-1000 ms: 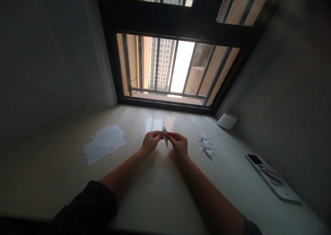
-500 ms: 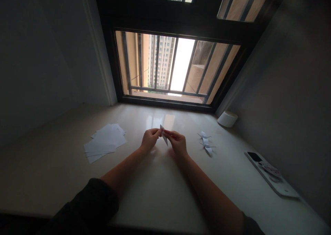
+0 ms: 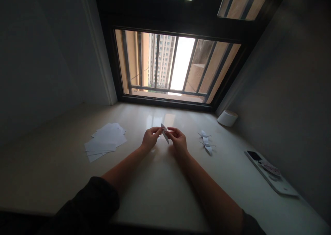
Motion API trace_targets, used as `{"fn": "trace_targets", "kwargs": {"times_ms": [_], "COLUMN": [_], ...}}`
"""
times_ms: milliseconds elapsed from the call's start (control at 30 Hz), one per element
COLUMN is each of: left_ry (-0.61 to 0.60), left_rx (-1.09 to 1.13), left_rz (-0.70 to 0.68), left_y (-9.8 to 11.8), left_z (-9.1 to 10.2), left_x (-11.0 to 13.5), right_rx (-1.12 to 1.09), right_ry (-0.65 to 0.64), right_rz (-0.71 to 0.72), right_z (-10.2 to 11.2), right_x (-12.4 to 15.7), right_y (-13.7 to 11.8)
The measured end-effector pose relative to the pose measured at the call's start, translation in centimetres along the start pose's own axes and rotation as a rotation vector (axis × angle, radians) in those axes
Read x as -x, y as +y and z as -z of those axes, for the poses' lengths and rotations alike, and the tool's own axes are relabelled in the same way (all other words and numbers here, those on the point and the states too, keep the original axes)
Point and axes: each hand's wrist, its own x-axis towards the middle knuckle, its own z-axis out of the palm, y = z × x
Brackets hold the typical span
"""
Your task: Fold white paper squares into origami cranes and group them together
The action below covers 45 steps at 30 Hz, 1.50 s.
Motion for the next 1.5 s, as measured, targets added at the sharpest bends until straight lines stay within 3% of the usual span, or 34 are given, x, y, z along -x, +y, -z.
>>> {"fn": "trace_targets", "kwargs": {"times_ms": [233, 333, 433, 633, 800, 933, 1200, 1500], "left_ry": [0.034, 0.007, 0.006, -0.011, -0.047, -0.022, 0.004, -0.093], "left_rx": [0.017, 0.033, 0.048, 0.118, 0.117, 0.089, 0.048, 0.068], "left_rz": [0.008, 0.007, 0.056, 0.221, 0.194, 0.189, 0.161, 0.154], "left_y": [0.3, 0.4, 0.5, 0.7, 0.6, 0.2, 0.2, 0.8], "left_z": [0.1, 0.0, 0.0, 0.0, 0.0, 0.4, 0.9, 0.4], "left_x": [0.1, 0.1, 0.1, 0.2, 0.1, -0.3, -0.8, -0.3], "right_rx": [0.062, 0.106, 0.312, 1.028, 1.318, 1.242, 0.829, 0.584], "right_ry": [-0.063, -0.065, -0.014, 0.002, -0.039, -0.154, -0.293, -0.258], "right_rz": [-0.081, -0.037, 0.155, 0.630, 0.787, 0.791, 0.619, 0.461], "right_z": [0.0, -0.3, -0.3, 0.7, 0.9, 0.6, 1.2, 1.1], "right_x": [0.3, 0.5, 0.9, 1.3, 1.0, 1.1, 0.4, 0.2], "right_y": [-0.1, -0.2, -0.6, -2.0, -2.5, -2.5, -1.5, -1.2]}}
